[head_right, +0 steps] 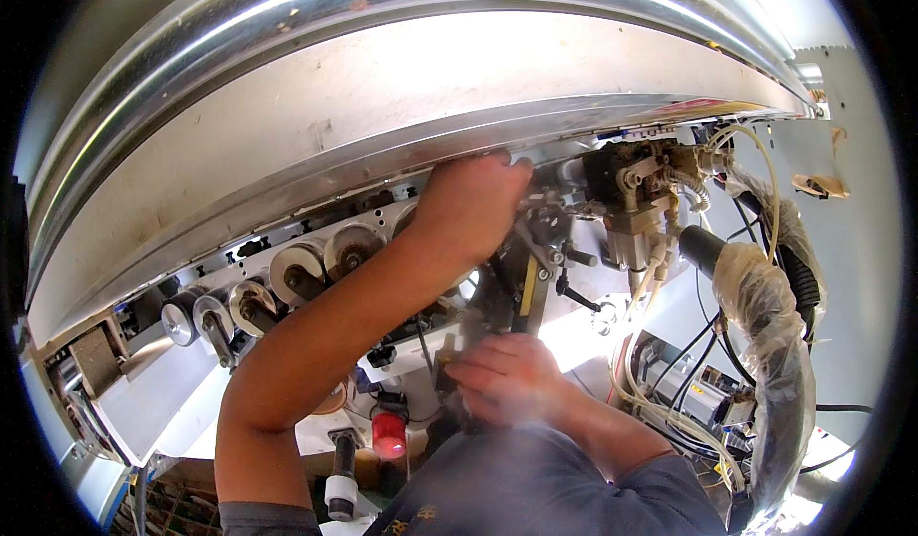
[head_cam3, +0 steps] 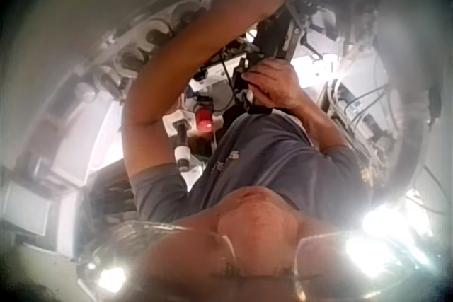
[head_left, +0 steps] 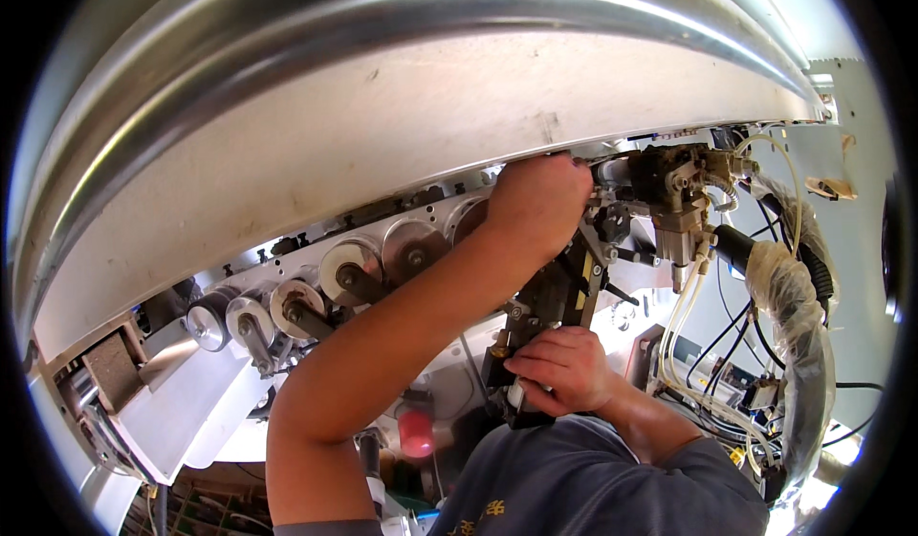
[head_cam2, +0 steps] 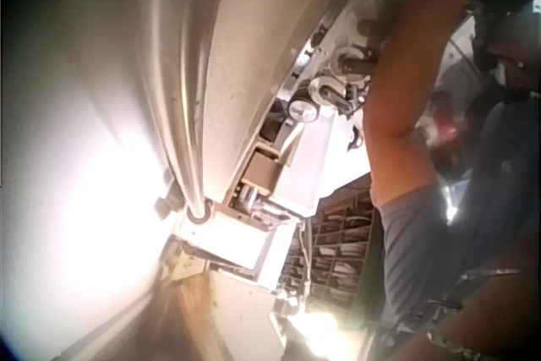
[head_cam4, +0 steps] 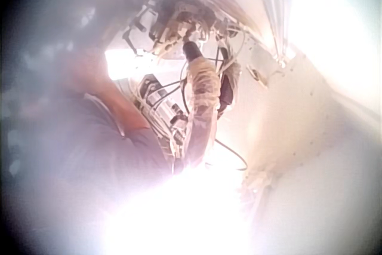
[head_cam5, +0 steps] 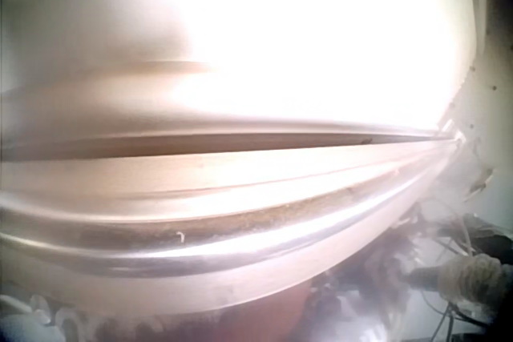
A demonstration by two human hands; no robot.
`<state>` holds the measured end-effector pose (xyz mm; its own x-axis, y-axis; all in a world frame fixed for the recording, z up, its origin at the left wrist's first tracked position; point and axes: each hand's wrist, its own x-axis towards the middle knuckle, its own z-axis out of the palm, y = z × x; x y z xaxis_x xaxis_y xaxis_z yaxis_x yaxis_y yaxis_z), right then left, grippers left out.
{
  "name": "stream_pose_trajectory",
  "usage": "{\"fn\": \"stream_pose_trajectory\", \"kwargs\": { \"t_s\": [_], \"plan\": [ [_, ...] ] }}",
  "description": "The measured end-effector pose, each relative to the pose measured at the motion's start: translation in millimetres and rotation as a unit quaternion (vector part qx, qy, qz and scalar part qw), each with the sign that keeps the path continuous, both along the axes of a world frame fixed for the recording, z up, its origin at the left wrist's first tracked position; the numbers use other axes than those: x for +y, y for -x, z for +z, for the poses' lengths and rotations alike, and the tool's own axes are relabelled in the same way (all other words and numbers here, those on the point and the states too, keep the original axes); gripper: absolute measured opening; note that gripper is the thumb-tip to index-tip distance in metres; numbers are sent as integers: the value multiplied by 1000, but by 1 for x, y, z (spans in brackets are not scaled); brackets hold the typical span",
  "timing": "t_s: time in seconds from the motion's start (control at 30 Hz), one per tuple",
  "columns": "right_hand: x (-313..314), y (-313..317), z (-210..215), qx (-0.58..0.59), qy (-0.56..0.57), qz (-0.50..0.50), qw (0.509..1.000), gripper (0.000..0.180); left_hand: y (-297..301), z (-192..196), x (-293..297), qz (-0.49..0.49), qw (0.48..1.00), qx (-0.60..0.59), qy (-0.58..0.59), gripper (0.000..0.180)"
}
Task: The person uses a screwdriver to adjust and tighten components inside a large industrial machine. They manipulate internal parts, including a thin metal rod, and repeatedly tighten screws on a curved metal cover.
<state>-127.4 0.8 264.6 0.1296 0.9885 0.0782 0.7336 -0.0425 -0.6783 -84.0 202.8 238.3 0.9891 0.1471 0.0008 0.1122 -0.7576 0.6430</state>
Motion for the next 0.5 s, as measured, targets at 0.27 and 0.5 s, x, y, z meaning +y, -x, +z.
{"fn": "stream_pose_trajectory", "kwargs": {
  "t_s": [0.27, 0.5],
  "plan": [
    [-2, 0, 0, 0, -1, 0, 1000, 30, 2, 11, -2, -27, 997, -6, -78, 17],
    [-4, -3, -2, 4, -9, 21, 1000, 37, 2, 12, -3, -17, 995, 10, -94, 18]
  ]
}}
